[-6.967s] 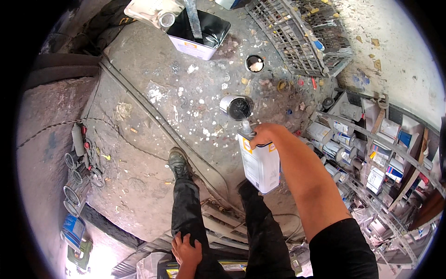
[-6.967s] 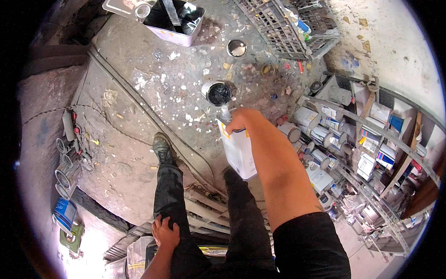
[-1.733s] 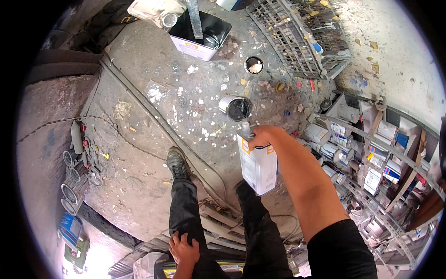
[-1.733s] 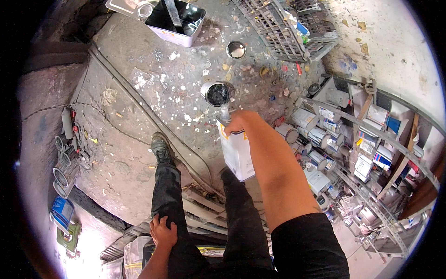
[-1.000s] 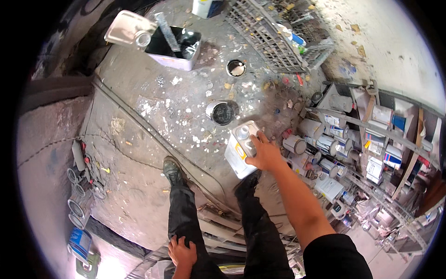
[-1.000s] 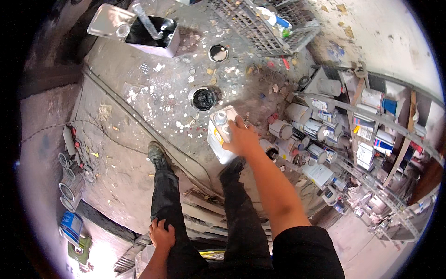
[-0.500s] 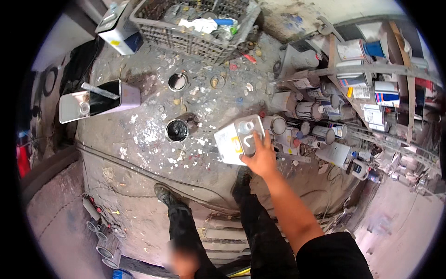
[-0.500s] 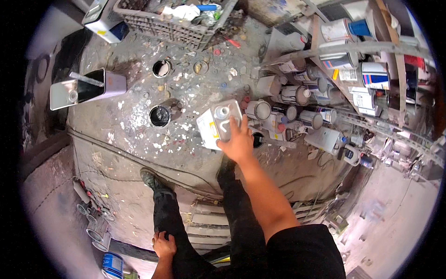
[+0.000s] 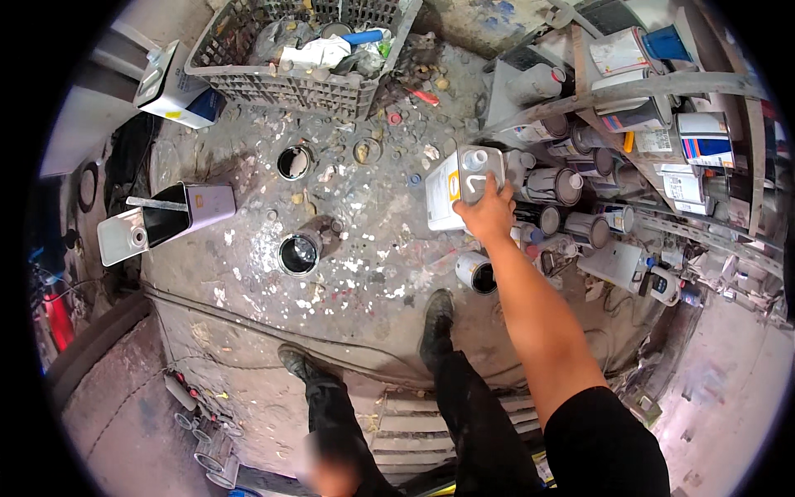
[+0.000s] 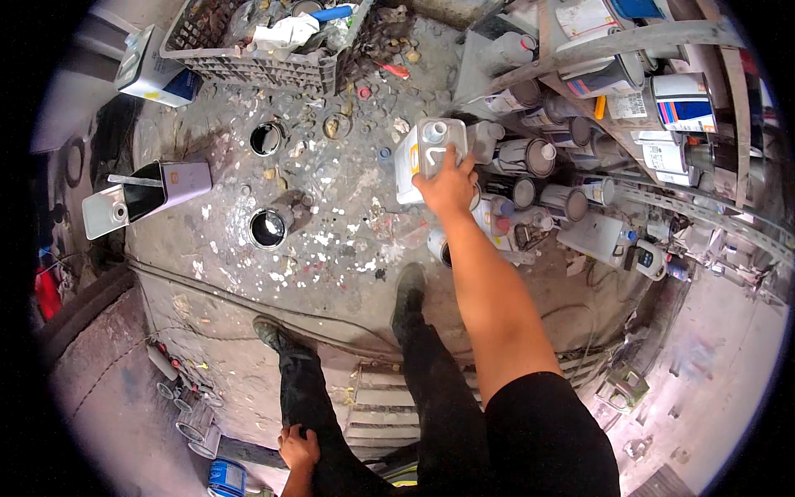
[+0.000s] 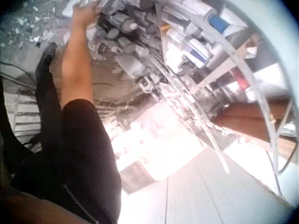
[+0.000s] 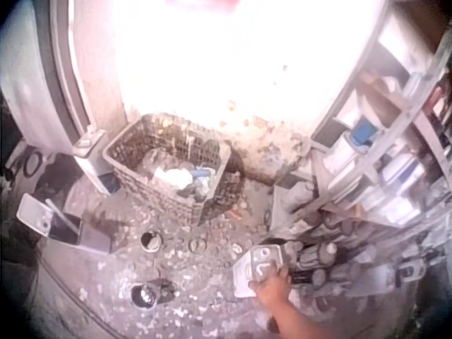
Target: The person pours paint from a metal can into a smaller container, then adds liquid from a plastic jug and stirs the mixture with a metal stick.
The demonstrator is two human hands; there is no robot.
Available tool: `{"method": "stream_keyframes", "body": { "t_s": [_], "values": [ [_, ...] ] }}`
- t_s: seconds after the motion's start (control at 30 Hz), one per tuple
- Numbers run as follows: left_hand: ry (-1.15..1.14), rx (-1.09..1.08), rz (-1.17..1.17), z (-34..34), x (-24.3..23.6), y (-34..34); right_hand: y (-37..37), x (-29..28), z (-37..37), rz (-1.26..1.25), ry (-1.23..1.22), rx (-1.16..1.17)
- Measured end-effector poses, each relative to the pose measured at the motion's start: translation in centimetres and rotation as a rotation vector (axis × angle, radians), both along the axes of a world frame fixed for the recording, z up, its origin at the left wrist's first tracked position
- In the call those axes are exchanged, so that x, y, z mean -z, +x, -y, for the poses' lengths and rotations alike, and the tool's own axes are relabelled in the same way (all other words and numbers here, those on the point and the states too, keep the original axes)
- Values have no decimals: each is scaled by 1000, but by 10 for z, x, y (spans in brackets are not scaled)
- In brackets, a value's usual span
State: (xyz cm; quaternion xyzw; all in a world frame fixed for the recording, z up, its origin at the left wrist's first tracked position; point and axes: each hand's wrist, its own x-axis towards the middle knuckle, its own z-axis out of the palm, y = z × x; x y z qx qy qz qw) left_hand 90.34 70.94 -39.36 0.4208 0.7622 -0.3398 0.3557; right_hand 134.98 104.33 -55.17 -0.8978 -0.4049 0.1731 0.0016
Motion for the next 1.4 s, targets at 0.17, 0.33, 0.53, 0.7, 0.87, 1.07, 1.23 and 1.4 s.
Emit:
{"method": "stream_keyframes", "body": {
  "t_s": [0.17,0.33,0.53,0.7,0.87,1.07,1.23,1.4],
  "values": [
    [91,261,98,50,30,-27,7,28,-13,5,37,68],
    [301,743,345,119,70,-73,-19,42,-18,32,8,154],
    [311,719,324,111,63,-65,-26,33,-8,-81,-42,260],
    [259,836,338,87,49,-52,-16,25,9,-68,49,216],
    [276,133,283,-23,41,-6,-40,15,89,-160,241,-160],
    [322,-717,772,-117,212,-26,-105,-41,229,-712,-418,-272],
    [399,-1141,963,-215,299,-20,-136,-23,310,-976,-707,-134],
    [462,-1228,1132,-248,356,-7,-142,-13,308,-1112,-775,33]
  ]
}}
